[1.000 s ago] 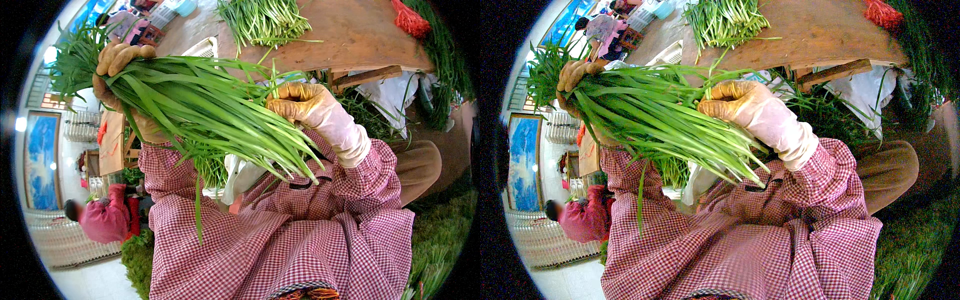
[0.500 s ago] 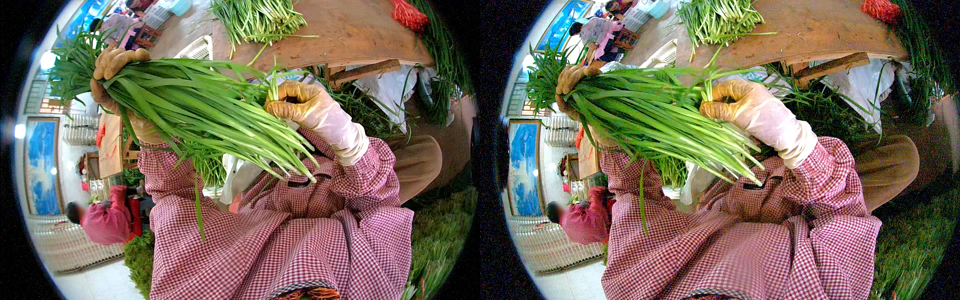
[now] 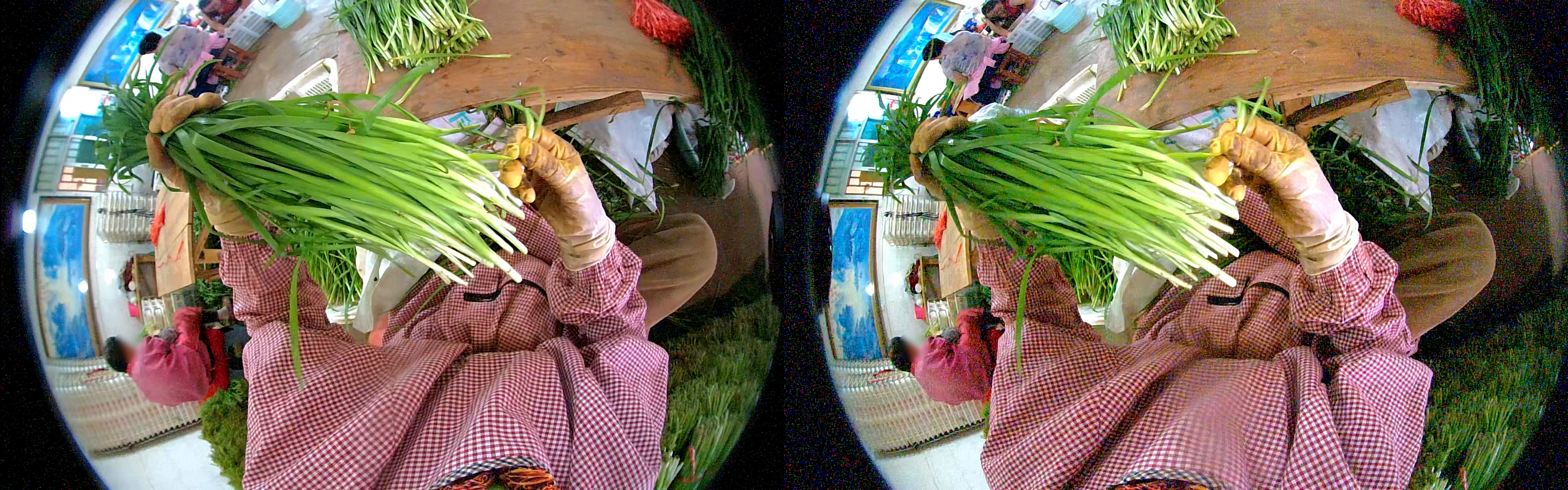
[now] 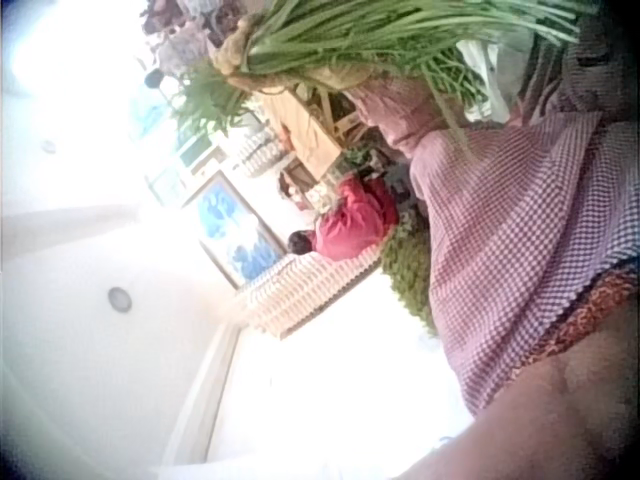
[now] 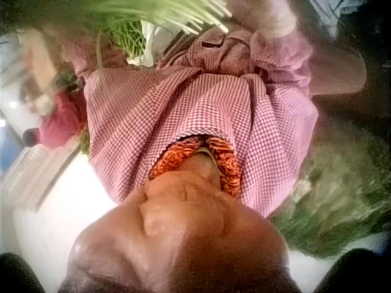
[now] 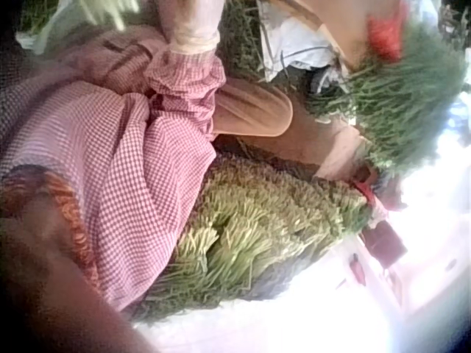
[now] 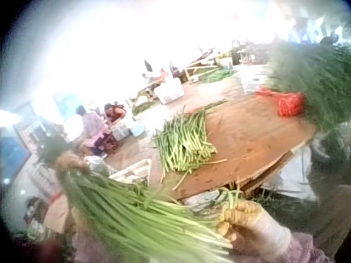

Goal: The person sorts and bundles green stalks of produce by hand, gathering stalks from a bin, aligning them on a wooden board, and cleaning off loose debris.

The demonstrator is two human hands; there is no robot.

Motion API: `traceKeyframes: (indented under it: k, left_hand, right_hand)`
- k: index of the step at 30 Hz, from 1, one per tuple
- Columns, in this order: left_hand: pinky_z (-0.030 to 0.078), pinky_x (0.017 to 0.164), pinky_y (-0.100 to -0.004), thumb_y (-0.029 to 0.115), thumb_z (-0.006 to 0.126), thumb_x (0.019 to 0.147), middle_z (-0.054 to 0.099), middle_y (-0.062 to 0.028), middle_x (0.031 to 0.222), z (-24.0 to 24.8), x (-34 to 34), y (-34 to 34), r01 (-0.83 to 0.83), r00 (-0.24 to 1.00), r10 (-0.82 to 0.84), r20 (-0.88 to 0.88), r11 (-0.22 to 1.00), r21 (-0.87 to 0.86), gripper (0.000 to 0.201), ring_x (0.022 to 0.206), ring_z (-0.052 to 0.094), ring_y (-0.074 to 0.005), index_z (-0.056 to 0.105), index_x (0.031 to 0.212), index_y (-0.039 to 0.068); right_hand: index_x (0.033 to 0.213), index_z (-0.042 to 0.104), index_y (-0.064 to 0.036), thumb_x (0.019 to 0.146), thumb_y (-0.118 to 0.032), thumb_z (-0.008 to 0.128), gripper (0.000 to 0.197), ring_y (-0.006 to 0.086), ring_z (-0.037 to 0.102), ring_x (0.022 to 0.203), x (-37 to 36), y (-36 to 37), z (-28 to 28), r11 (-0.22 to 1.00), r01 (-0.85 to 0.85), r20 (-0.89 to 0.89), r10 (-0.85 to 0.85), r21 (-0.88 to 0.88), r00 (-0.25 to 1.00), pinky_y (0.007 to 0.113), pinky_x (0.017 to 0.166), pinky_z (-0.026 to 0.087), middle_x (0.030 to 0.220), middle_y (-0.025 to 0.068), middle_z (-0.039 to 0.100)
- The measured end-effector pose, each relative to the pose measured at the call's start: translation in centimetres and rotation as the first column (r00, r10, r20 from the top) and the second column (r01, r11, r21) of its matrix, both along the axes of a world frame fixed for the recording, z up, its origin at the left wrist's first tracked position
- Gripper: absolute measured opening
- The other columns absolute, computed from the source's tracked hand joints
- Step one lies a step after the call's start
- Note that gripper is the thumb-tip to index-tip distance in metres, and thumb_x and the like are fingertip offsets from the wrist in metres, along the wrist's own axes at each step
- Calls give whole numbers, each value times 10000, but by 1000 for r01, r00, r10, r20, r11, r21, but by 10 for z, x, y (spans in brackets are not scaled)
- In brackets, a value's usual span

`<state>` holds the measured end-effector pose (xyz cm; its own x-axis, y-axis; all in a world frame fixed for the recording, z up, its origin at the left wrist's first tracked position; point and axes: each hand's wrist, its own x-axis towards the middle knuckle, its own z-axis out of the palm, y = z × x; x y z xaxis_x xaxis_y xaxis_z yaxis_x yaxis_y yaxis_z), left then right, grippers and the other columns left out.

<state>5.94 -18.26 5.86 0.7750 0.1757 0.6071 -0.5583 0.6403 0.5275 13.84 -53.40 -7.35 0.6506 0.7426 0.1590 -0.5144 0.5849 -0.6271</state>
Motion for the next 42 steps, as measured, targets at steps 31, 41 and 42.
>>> traceKeyframes:
  k: [31, 41, 42]
  left_hand:
    - [364, 767, -277, 39, 661, 654, 493, 90, 721, 17, 14, -39, 307, 941, -320, -106, 944, -122, 274, 722, 509, -52, 455, 784, 164]
    - [349, 797, -297, 80, 616, 728, 504, 104, 776, 12, 13, -50, 355, 931, -360, -63, 931, -83, 228, 772, 504, -66, 438, 846, 158]
    - [340, 782, -284, 65, 623, 693, 497, 113, 740, 15, 13, -48, 338, 935, -345, -87, 937, -89, 243, 753, 494, -58, 435, 814, 162]
  right_hand:
    - [1089, 591, -29, 805, -197, 657, 336, 93, 549, 853, -27, 15, -18, 918, -26, 104, 72, -396, 992, 232, 787, 438, 918, 9, 619]
    - [941, 642, -14, 784, -191, 682, 241, 66, 553, 759, -27, 18, -8, 936, -36, 111, 80, -351, 991, 205, 678, 443, 890, 7, 623]
    - [946, 640, -10, 784, -192, 681, 247, 67, 555, 758, -26, 16, -8, 940, -73, 56, 97, -334, 994, 205, 680, 443, 888, 11, 625]
